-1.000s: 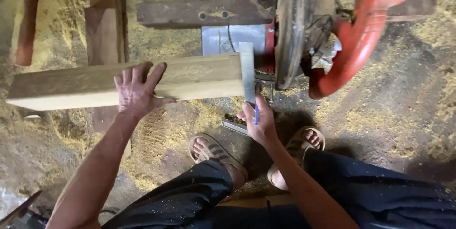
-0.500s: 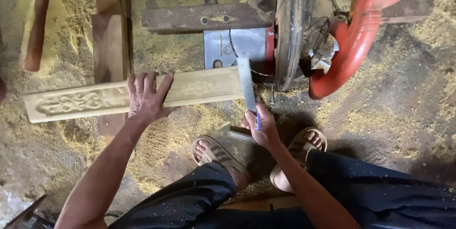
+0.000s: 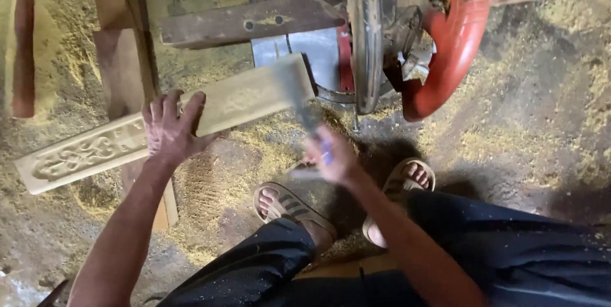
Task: Measuring and marking lines on wooden pieces using a try square, ruler, and pen in preparation for cutting.
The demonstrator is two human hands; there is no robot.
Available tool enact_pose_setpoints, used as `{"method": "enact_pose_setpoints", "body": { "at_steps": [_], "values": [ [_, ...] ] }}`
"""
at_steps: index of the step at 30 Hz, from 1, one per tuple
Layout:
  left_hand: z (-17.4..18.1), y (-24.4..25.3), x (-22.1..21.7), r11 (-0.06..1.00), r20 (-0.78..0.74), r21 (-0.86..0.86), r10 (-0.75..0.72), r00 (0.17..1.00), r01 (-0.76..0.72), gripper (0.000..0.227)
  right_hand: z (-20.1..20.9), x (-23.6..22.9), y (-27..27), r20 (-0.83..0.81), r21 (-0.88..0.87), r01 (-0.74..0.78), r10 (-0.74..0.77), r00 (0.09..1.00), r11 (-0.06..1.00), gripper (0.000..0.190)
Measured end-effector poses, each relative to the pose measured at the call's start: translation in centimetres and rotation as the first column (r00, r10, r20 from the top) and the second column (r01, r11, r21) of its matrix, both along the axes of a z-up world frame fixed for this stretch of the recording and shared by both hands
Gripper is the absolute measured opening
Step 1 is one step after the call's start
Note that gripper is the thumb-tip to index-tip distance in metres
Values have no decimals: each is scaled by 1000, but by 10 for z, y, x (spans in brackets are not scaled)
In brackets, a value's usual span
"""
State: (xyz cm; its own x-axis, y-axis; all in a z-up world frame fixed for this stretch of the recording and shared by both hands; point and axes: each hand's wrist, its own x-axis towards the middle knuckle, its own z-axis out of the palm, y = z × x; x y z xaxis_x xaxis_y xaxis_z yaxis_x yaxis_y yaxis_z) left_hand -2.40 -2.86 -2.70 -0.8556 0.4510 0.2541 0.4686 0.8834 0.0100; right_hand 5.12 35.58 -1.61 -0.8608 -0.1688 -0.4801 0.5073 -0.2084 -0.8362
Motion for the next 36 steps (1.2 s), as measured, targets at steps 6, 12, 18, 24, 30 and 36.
{"method": "enact_pose_setpoints", "body": {
  "at_steps": [6,12,18,24,30,36],
  "values": [
    [45,20,-11,997,91,67,-44,995,39,91,27,7,-58,-22,-15,-259,258,966,966,20],
    [39,118,62,919,275,332,-311,910,214,98,78,-31,-52,95,-108,-54,64,993,993,37],
    [-7,62,97,807,242,259,-586,773,531,59,127,-30,-39,149,-167,-2,27,988,986,35],
    [105,15,41,956,172,157,-272,947,246,38,121,-12,-34,102,-246,-115,144,984,962,48],
    [180,16,-37,784,220,606,-4,975,-134,25,62,15,-38,-13,-34,-88,88,996,996,19],
    [116,51,-65,742,536,462,203,819,-486,33,-6,49,-22,-24,626,-314,420,907,714,40]
  ]
}}
